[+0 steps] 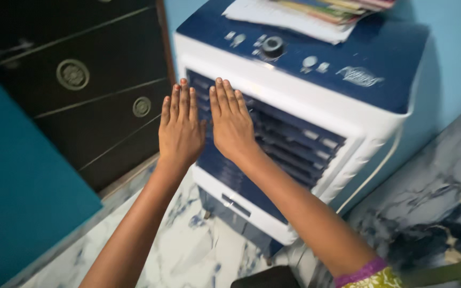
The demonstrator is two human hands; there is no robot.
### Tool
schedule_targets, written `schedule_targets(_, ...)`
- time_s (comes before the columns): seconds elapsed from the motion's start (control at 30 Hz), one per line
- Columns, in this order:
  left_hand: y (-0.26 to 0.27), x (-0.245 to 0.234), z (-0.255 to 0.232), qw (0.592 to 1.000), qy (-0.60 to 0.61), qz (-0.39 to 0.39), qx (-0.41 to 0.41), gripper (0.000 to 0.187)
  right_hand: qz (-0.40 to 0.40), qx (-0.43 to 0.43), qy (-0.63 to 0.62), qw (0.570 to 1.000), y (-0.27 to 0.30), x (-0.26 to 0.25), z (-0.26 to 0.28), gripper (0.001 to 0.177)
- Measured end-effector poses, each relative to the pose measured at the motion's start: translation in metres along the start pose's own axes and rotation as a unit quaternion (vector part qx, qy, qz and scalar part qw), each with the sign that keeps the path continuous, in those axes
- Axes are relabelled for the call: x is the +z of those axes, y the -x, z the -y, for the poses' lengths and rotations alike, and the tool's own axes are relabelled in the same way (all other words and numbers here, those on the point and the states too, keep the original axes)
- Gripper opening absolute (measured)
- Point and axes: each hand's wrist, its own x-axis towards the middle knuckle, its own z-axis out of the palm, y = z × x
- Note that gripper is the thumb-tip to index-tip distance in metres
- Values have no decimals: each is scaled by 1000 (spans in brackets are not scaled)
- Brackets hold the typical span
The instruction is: The person repeatedly picks up books and notebooks from a small table and places them onto a stack on top of an air cooler. The person also picks up a small decorative flower arrangement and places it on a nearby shelf.
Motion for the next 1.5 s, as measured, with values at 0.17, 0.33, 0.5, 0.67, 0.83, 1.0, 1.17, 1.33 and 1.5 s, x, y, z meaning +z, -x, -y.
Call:
schedule_targets(0.17, 48, -14, 57, 999, -32, 9, -9, 77, 24, -3, -8, 1000, 1, 21, 68, 69)
schedule_targets(0.33, 96, -39, 116, 1000, -27, 6, -14, 76, 30, -5, -57, 998, -5, 27, 141, 78)
schedule_targets(0.5, 144, -63, 161, 999, -23, 19, -18, 76, 46, 3, -58, 997, -2, 25, 209, 77)
schedule_targets(0.67, 178, -84, 186, 999, -31, 39, -16, 76, 59, 3, -71, 996, 13, 18, 258, 79)
schedule_targets(0.83, 204, -101, 186, 999, -8, 37, -22, 76, 69, 1, -70, 995, 25, 4, 283, 77)
schedule_targets(1.0, 227, -116, 172, 999, -14, 27, -26, 77, 59, -5, -76, 995, 42, -15, 295, 77)
schedule_targets(1.17, 253, -136, 154, 998, -23, 40, -34, 77, 47, -13, -99, 994, 69, -38, 310, 76)
schedule_targets(1.33, 277, -157, 145, 999, -12, 26, -32, 76, 37, -24, -77, 996, 90, -56, 327, 75)
schedule_targets(1.5, 300, -177, 160, 999, -18, 26, -32, 76, 27, -20, -85, 996, 96, -64, 359, 74)
